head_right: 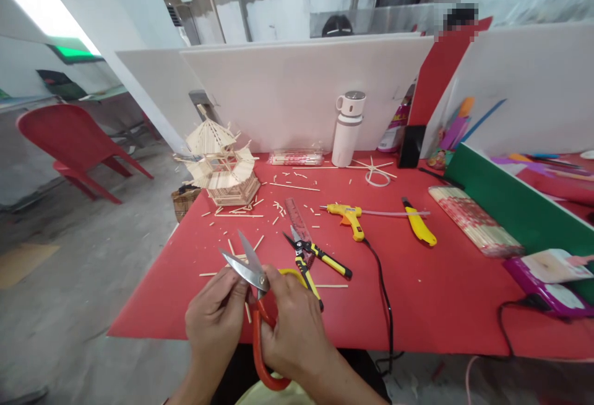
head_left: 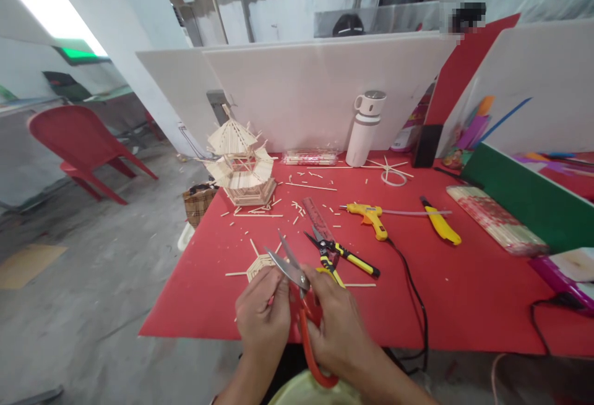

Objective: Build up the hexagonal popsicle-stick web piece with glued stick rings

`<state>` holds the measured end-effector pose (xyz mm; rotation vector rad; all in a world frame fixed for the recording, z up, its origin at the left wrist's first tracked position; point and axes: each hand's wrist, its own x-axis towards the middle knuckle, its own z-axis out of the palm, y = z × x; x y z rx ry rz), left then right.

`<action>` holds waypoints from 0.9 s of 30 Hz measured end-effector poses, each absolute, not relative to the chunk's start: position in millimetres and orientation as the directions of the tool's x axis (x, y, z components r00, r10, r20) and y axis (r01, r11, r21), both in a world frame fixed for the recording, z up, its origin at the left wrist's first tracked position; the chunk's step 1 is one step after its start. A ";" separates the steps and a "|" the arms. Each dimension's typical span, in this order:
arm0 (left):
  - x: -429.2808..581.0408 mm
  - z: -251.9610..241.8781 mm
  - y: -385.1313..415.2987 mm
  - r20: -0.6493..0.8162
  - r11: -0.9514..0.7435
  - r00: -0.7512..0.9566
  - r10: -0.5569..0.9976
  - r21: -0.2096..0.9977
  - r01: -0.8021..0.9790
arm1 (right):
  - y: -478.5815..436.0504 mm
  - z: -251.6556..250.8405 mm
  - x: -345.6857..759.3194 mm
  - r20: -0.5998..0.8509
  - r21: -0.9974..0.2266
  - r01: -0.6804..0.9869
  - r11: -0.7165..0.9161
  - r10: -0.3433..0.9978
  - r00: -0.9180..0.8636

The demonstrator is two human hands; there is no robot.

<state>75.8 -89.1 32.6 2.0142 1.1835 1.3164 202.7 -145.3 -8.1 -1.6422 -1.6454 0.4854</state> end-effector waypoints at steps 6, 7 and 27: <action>76.0 31.7 -89.6 0.503 -0.525 0.169 0.847 0.748 0.406 | -142.3 -10.8 202.4 0.325 -0.767 0.613 0.190 0.938 0.116; 76.1 31.6 -89.7 0.506 -0.527 0.167 0.846 0.749 0.402 | -141.9 -11.2 202.3 0.339 -0.774 0.600 0.204 0.933 0.121; 80.8 34.8 -84.1 0.548 -0.560 0.167 0.819 0.706 0.433 | -136.9 -6.7 201.1 0.246 -0.776 0.613 0.150 0.966 0.075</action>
